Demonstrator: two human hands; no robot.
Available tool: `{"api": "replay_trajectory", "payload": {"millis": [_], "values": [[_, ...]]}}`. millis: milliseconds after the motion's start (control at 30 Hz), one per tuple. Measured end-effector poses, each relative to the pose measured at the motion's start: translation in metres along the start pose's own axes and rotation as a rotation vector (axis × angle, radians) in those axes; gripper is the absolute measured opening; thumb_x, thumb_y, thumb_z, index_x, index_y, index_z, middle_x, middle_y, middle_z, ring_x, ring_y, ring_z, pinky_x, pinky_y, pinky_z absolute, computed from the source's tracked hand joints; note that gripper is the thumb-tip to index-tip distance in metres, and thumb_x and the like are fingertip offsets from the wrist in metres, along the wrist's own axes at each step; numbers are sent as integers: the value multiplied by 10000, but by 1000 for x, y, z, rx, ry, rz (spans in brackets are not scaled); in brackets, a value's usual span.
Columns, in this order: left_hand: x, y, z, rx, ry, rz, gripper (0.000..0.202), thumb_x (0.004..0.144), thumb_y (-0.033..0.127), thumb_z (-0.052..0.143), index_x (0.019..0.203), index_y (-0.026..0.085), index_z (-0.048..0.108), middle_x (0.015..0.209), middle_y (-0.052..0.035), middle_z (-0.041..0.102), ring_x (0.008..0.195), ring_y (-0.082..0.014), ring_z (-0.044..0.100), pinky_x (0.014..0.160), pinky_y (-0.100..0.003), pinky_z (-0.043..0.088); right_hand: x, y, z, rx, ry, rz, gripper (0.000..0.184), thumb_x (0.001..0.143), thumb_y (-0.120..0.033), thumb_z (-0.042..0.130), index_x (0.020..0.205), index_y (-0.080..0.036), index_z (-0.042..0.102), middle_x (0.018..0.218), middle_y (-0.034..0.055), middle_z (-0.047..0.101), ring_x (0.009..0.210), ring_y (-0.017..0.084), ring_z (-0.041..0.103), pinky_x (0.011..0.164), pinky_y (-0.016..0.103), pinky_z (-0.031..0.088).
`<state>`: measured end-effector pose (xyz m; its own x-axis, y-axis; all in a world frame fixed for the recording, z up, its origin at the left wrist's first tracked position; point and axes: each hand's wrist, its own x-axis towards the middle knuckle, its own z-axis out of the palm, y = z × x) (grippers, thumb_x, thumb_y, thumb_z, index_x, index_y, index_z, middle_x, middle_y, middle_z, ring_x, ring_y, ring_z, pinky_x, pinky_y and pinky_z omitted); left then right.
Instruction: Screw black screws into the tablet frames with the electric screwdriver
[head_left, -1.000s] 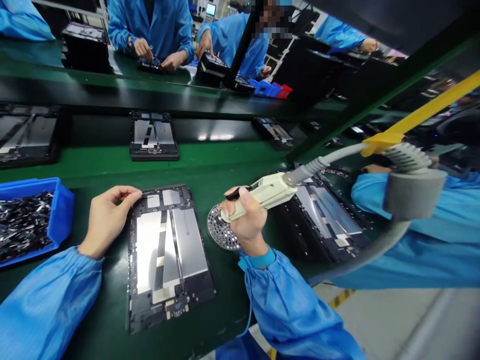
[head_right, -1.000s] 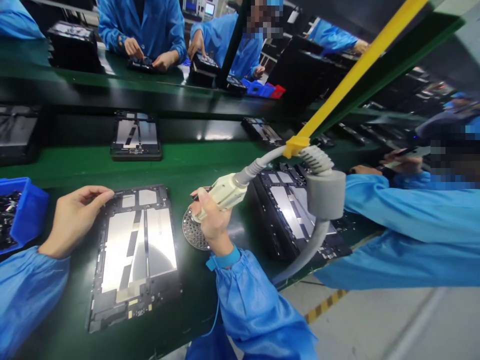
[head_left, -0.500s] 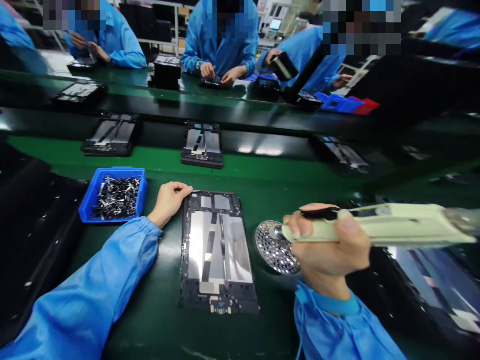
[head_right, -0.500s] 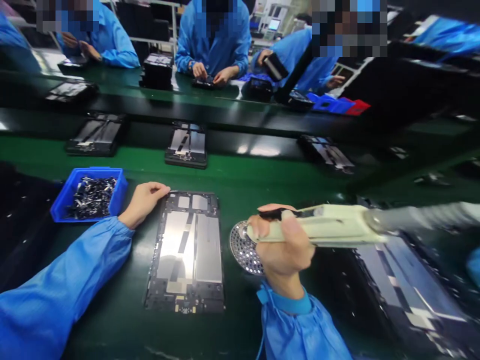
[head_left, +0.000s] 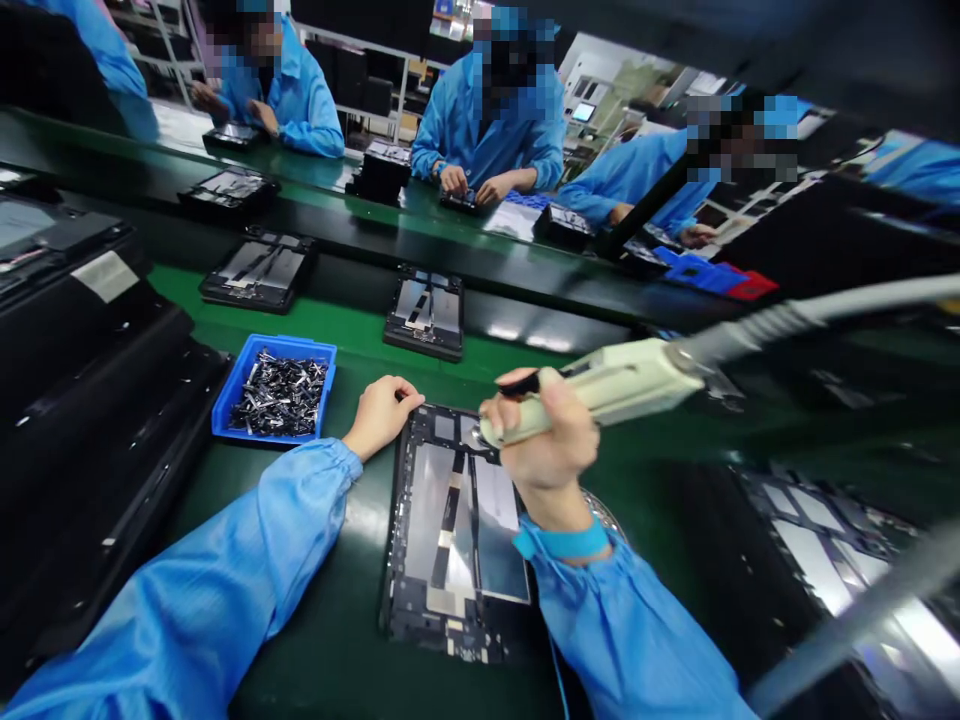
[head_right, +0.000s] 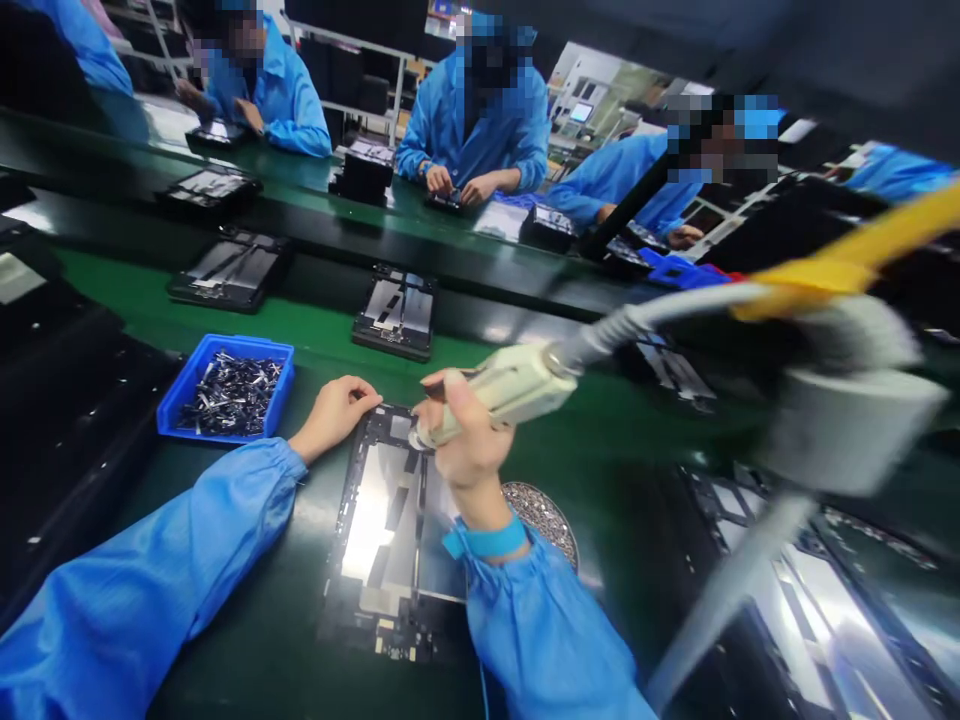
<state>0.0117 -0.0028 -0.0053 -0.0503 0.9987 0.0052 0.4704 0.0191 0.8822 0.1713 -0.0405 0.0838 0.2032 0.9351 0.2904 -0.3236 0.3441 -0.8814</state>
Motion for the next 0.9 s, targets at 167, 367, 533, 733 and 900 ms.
{"api": "replay_trajectory", "payload": {"millis": [167,367,533,733,900], "values": [[2,0,-1,34,-27,1,112,889,192,719,798,169,780,870,-64,783,816,-203,684,818,-323,505,23,37,37,-15,-25,48,349,754,-544,796,694,-208,724,405,-73,500,355,95,457,449,269,497],[1,1,1,56,-44,-7,135,893,139,674,839,156,797,945,-91,803,895,-235,712,824,-329,494,32,61,45,-52,-24,59,331,769,-522,777,696,-206,711,409,-71,504,364,97,469,459,258,511],[1,-1,4,72,-37,-22,140,890,125,673,839,164,797,968,-84,800,920,-237,713,843,-324,495,33,64,46,-41,-26,82,348,739,-535,783,656,-208,698,378,-76,471,341,95,451,429,250,491],[2,-5,6,71,-22,-15,135,891,131,681,837,169,798,948,-71,794,899,-225,707,834,-313,501,31,64,48,-52,-16,75,327,713,-513,809,644,-207,715,394,-64,515,354,98,471,444,255,511],[2,-10,8,42,16,22,146,900,145,683,815,175,798,895,-60,779,859,-213,700,814,-317,510,30,52,43,51,2,43,355,742,-538,790,687,-194,724,382,-72,480,338,94,464,438,249,495]]}}
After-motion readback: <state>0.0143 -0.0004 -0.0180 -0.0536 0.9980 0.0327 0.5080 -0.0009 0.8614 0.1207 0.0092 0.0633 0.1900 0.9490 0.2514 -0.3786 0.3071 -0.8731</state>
